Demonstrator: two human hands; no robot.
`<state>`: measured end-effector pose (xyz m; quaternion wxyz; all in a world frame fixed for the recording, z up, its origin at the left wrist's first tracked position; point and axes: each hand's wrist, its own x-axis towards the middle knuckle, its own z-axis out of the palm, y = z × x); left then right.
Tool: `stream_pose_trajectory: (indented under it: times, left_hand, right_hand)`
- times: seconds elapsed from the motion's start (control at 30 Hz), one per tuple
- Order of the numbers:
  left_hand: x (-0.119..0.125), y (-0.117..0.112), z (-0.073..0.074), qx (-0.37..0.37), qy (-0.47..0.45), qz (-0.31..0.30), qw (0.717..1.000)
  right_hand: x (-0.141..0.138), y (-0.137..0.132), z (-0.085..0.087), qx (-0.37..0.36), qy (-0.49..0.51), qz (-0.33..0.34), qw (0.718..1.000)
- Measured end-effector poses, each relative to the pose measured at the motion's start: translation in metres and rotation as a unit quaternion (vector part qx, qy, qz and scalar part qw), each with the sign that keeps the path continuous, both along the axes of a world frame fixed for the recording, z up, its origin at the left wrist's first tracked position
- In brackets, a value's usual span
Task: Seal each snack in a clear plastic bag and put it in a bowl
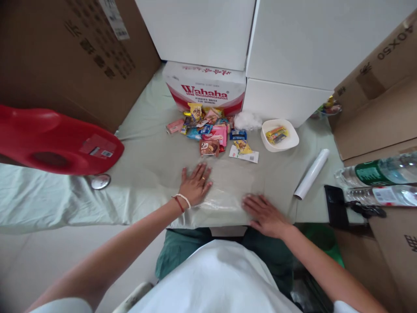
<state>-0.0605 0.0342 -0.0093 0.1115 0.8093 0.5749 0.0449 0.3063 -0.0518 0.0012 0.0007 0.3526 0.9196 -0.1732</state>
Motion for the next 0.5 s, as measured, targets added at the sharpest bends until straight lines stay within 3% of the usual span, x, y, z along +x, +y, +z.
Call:
stream_pose_trajectory:
  times: [0.07, 0.13, 0.2, 0.27, 0.33, 0.4, 0.5]
  left_hand:
    - [-0.002, -0.013, 0.0, 0.006, 0.014, 0.089, 0.996]
    - [-0.002, -0.027, 0.004, 0.016, 0.019, 0.149, 0.989]
    - [-0.001, -0.038, 0.007, 0.031, 0.019, 0.179, 0.983]
    - [-0.003, -0.044, 0.01, 0.041, 0.019, 0.192, 0.98]
    - [-0.008, -0.045, 0.011, 0.036, 0.023, 0.194, 0.98]
    - [-0.016, -0.043, 0.011, 0.019, 0.029, 0.19, 0.981]
    - [-0.03, -0.039, 0.01, -0.001, 0.037, 0.176, 0.984]
  right_hand:
    - [0.036, 0.018, 0.005, 0.031, -0.02, -0.089, 0.995]
    - [0.049, 0.041, 0.015, 0.069, -0.001, -0.173, 0.983]
    - [0.035, 0.06, 0.025, 0.097, 0.056, -0.231, 0.966]
    - [-0.002, 0.068, 0.033, 0.094, 0.121, -0.239, 0.959]
    - [-0.047, 0.064, 0.036, 0.049, 0.154, -0.18, 0.97]
    - [-0.08, 0.053, 0.033, -0.014, 0.135, -0.067, 0.988]
    - [-0.088, 0.03, 0.02, -0.083, 0.072, 0.047, 0.993]
